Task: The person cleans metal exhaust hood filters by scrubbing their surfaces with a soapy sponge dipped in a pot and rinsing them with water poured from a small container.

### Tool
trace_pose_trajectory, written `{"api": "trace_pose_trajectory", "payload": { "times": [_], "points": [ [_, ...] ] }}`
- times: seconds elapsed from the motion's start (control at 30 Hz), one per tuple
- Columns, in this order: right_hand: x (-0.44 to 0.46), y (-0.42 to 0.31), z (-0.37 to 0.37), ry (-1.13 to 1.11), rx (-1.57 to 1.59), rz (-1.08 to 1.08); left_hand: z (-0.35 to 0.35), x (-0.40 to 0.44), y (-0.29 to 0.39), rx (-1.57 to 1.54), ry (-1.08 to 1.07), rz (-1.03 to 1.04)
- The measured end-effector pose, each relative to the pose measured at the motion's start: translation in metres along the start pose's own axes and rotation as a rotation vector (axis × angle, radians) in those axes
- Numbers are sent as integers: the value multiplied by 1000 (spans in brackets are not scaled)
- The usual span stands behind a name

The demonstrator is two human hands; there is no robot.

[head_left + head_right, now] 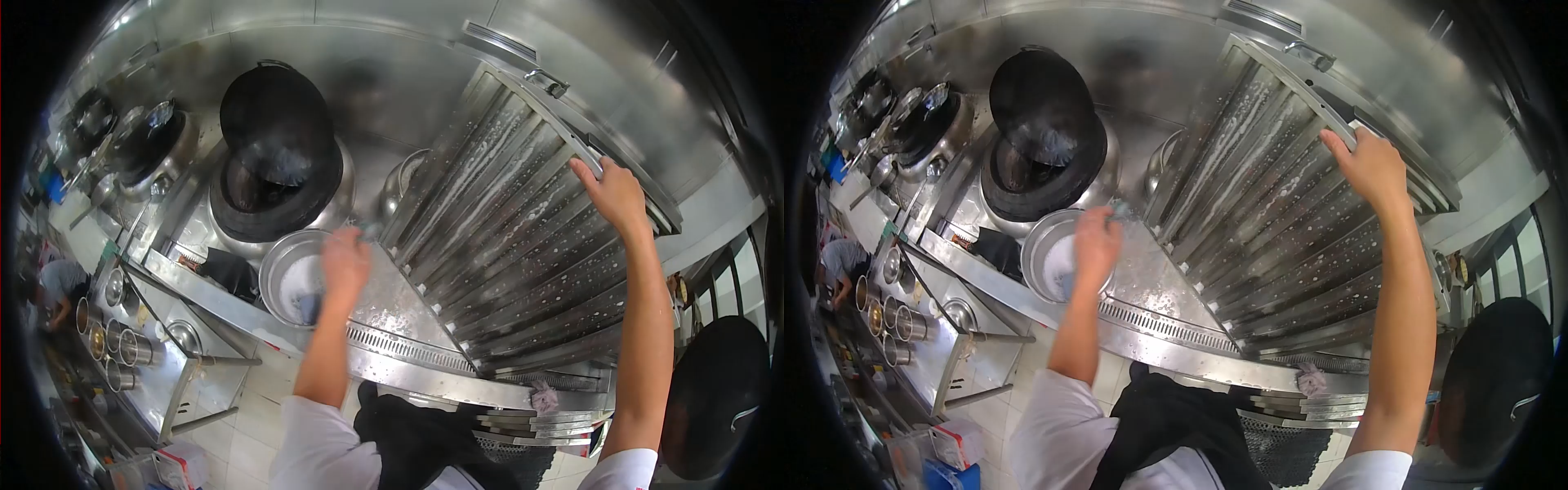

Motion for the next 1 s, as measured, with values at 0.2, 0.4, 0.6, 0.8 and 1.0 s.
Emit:
{"api": "trace_pose_trajectory", "payload": {
  "times": [0.2, 0.4, 0.6, 0.8, 1.0],
  "points": [
    [-4, -5, -4, 66, 5, -47, 68, -34, -182, 459, -970, -103],
    [-5, -5, -3, 127, -37, -96, 42, -20, -113, 635, -1405, 229],
    [-8, -13, -5, 100, -38, -69, -25, 122, 62, -182, -125, 446],
    [-12, -19, -12, 96, -33, -95, 7, 214, 203, -598, 393, 266],
    [-7, -12, -9, 90, -47, -69, 55, 189, 183, -564, 268, 290]
  ]
}}
Point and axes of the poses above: each hand's wrist, its own x-axis towards the middle knuckle, its own z-axis out of the palm, y = z × x, the point moved 6 cm from there along x, towards the middle knuckle, and after that the axes turned 10 degrees about x, right-handed, at the moved point
